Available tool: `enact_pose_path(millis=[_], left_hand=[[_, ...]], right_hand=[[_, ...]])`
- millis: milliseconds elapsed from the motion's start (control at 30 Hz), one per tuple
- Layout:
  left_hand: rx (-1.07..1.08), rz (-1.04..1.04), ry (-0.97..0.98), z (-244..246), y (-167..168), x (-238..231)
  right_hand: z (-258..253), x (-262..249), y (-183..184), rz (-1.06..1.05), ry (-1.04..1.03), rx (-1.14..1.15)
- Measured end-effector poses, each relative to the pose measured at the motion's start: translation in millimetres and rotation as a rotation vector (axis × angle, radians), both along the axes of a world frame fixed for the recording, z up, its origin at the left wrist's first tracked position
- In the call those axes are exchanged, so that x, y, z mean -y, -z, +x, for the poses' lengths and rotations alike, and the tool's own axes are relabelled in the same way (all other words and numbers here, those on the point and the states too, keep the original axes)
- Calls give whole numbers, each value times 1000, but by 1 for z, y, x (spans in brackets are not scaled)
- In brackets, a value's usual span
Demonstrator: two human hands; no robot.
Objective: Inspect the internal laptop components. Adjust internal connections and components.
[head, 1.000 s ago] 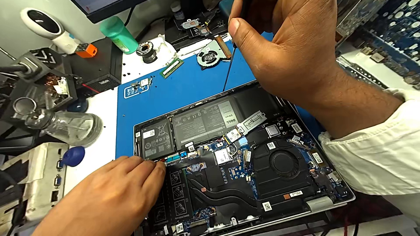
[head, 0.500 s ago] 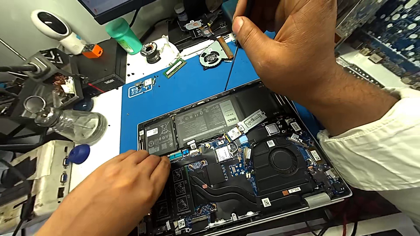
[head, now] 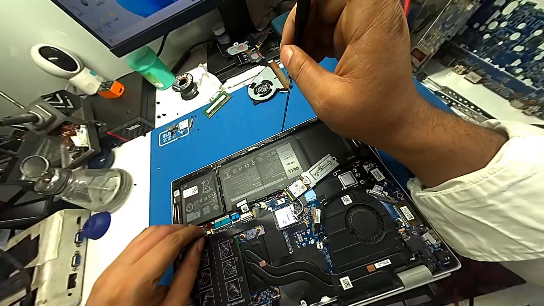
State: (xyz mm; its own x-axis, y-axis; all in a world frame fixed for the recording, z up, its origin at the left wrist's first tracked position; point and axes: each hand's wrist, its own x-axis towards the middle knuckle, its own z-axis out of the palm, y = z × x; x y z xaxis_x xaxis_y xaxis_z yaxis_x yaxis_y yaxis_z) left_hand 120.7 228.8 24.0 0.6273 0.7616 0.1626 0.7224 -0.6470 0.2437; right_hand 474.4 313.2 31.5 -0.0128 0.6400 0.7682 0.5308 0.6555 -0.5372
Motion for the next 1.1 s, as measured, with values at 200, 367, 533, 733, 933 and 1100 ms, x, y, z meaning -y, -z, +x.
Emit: enact_pose_path(millis=[200,367,533,733,933,1100], left_hand=[[58,0,-43,-1,8,6],[84,32,-22,4,11,12],[105,57,-9,22,9,8],[120,29,1,47,14,-2],[50,-22,-34,39,8,-13],[40,-35,-47,40,9,-9]], right_hand=[[1,1,0,-22,21,16],[0,1,-1,-15,4,-15],[0,1,-1,-11,-7,-18],[1,0,-1,3,-16,-29],[0,2,-2,-2,-2,-16],[0,2,-3,-7,14,-8]])
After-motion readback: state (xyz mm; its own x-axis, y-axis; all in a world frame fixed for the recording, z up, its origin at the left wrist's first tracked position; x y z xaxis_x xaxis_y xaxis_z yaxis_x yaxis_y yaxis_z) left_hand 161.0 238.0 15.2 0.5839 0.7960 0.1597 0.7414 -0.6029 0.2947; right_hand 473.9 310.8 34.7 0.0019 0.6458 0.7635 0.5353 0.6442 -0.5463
